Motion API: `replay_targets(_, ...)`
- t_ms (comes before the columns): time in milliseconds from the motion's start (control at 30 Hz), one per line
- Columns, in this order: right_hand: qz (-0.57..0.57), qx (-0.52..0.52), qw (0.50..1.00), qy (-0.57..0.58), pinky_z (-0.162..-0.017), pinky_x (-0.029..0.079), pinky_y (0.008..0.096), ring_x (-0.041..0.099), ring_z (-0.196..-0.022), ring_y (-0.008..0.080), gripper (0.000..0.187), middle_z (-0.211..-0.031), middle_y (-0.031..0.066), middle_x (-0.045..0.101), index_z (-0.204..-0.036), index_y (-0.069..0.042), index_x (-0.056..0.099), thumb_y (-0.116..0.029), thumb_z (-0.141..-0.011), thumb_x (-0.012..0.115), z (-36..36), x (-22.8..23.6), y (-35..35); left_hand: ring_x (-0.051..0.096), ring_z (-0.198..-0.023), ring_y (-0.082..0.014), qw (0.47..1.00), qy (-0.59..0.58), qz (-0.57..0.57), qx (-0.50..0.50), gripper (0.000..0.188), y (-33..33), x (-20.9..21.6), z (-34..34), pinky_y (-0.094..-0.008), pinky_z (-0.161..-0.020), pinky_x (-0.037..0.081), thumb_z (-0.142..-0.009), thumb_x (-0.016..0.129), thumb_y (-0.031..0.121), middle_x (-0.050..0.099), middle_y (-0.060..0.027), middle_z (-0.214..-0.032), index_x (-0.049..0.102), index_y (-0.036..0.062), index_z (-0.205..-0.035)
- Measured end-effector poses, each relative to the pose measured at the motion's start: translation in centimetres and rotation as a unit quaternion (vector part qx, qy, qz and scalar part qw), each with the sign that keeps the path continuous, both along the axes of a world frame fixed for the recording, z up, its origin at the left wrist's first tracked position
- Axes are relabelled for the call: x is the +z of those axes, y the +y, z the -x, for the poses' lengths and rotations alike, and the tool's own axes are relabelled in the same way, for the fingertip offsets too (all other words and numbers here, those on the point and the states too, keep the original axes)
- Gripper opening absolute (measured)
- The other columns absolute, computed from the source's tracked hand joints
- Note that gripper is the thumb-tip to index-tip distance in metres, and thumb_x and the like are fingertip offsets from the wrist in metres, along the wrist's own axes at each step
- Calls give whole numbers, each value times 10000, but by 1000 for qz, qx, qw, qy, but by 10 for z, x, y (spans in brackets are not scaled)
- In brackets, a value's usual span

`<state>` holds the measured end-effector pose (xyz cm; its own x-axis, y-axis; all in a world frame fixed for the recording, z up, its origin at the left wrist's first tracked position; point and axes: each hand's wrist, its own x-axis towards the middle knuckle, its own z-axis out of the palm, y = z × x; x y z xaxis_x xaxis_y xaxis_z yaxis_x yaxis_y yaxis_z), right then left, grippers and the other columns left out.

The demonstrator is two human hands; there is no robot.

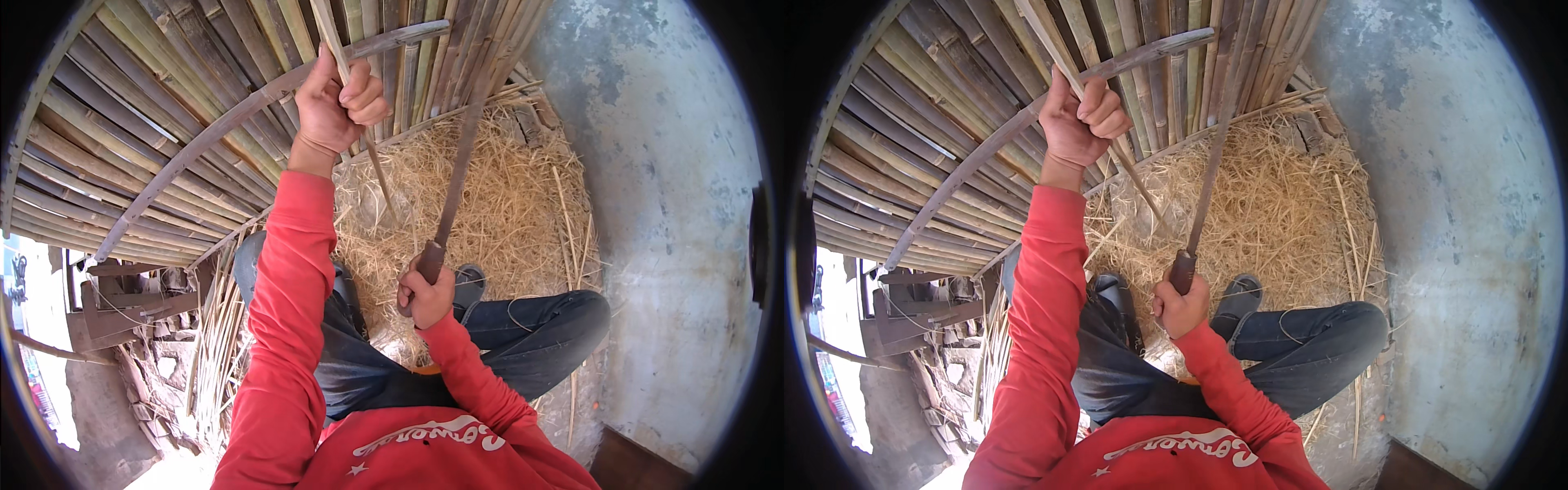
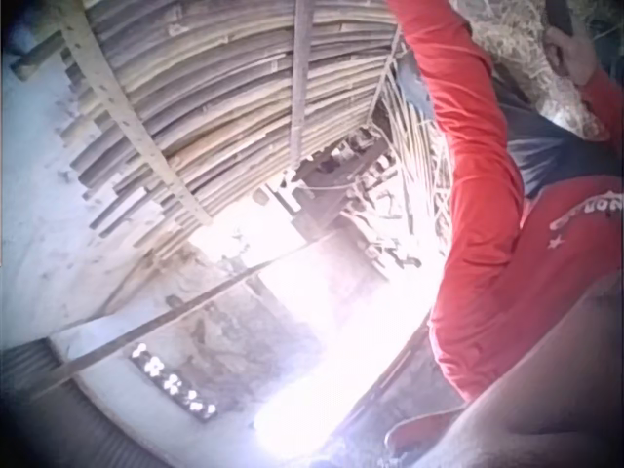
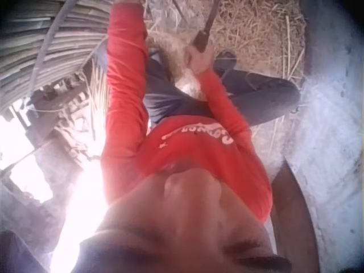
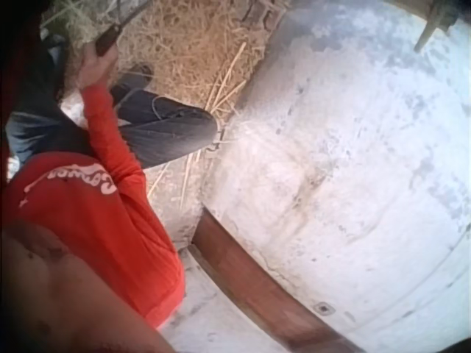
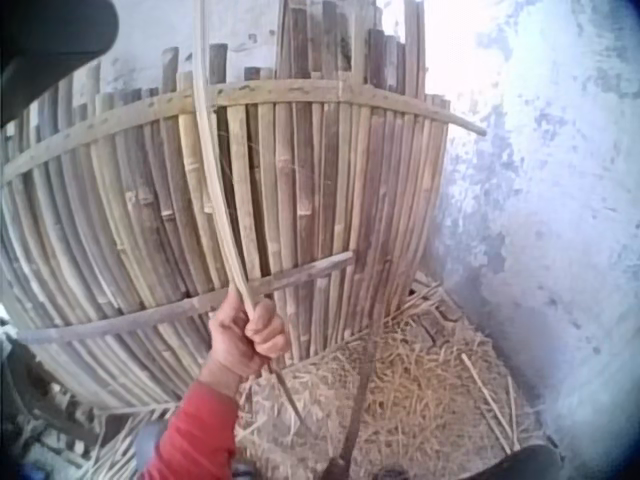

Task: The person splits a long bamboo pole into thin strips using a large curved blade.

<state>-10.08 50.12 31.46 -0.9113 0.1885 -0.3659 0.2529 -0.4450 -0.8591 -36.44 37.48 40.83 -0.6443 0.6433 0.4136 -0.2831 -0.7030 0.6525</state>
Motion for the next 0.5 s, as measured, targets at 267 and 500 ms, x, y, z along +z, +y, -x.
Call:
replay_targets(267, 136, 19, 983, -121, -433, 386, 288, 484, -451, 141, 85, -582, 50, 513, -784, -20, 524, -13, -805, 606, -19, -40, -12, 171, -428, -85, 998, 15, -14, -52, 684, 1, -2, 4, -274, -443, 145, -981, 309, 713, 259, 64, -510, 328, 163, -575)
replay_targets(500, 267, 22, 922, -279, -435, 372, 293, 426, -456, 155, 88, -596, 51, 465, -732, -26, 528, -14, -810, 567, -17, -45, 18, 186, -436, -87, 997, -36, -30, -61, 677, 3, -15, 3, -267, -446, 158, -980, 329, 707, 259, 64, -521, 337, 164, -577)
